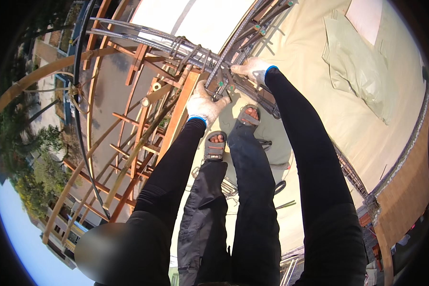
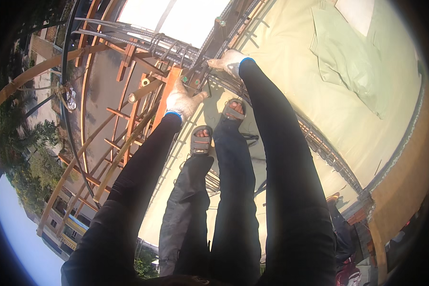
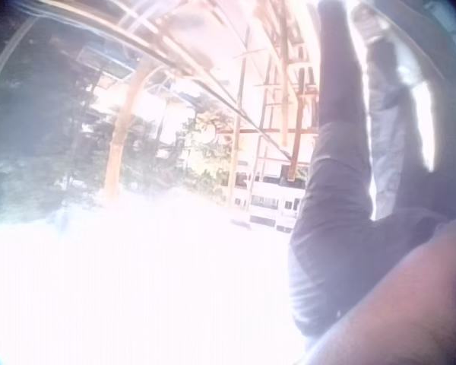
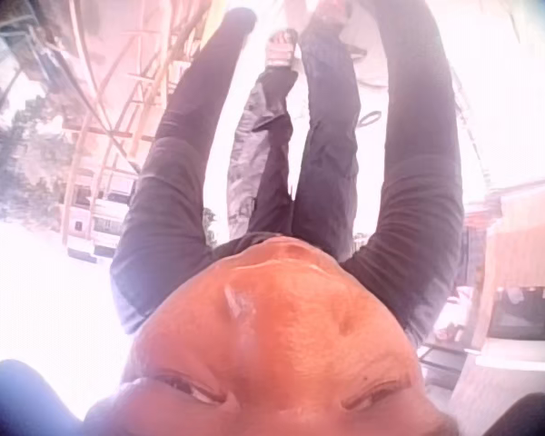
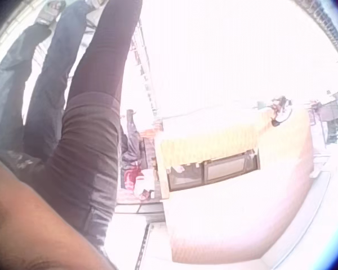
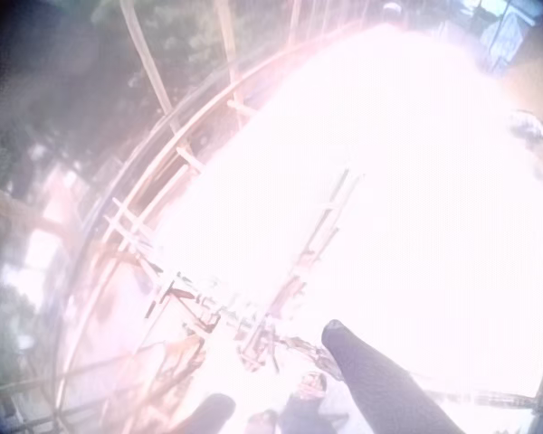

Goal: The person positions and aligns a rebar cage on a rooftop construction site, then uses pliers to twist wire ties around the rebar intersections to secure the cage. A coworker assists by holding the structure steady.

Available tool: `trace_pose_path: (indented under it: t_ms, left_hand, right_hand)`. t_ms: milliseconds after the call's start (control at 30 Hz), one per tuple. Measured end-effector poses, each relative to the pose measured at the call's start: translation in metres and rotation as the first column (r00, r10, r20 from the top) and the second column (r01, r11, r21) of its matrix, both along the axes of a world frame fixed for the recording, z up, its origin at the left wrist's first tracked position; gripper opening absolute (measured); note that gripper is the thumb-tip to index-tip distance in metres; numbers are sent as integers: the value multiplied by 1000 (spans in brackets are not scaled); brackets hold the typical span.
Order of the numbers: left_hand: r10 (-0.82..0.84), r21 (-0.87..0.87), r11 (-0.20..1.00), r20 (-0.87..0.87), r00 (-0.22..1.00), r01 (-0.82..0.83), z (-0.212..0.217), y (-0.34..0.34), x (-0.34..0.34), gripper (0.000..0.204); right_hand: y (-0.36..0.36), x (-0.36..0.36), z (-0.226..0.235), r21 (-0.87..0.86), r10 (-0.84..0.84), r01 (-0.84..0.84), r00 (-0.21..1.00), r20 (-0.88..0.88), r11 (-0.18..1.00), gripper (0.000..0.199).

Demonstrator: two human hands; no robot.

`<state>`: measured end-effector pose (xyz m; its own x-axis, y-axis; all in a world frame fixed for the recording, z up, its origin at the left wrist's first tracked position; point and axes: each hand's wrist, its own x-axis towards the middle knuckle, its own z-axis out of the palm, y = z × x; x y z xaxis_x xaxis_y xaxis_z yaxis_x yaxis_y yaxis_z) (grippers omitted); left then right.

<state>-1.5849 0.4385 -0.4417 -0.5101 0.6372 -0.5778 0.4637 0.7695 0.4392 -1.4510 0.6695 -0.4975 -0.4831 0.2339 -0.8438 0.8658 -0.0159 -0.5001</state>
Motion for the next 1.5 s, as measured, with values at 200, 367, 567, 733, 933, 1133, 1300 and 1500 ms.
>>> trace_pose_path:
  t_ms: [200, 367, 567, 733, 933, 1133, 1300, 1500]
  left_hand:
    - [41, -76, 996, 76, 996, -35, 19, 10, 0, 108]
    - [108, 35, 993, 53, 993, -110, 4, 0, 4, 106]
    - [97, 195, 978, -143, 985, -68, 6, 8, 6, 90]
    - [-293, 288, 852, -430, 854, 437, 51, 17, 15, 43]
    - [-498, 115, 808, -391, 774, 578, 21, 17, -4, 45]
    - [-99, 666, 719, -184, 978, 198, 38, 52, -55, 29]
    - [-869, 39, 466, -169, 466, 884, 56, 154, -83, 45]
    - [-984, -270, 126, -153, 87, 955, 68, 198, -44, 48]
  right_hand:
    - [-1, -9, -10, 188, 50, -71, 992, 114, 980, 88]
    - [7, -11, 1, 132, 106, -120, 988, 110, 984, 89]
    - [0, -6, -18, 254, 135, -148, 989, 66, 956, 86]
    - [2, -9, 1, 247, 252, -262, 965, 74, 933, 95]
    - [3, -11, 22, 153, 164, -182, 979, 124, 971, 92]
    - [-4, -3, 7, 246, 88, -106, 993, 83, 964, 93]
    - [0, -10, 17, 133, 67, -88, 986, 151, 987, 80]
    - [-6, 0, 25, 147, 45, -69, 986, 163, 987, 68]
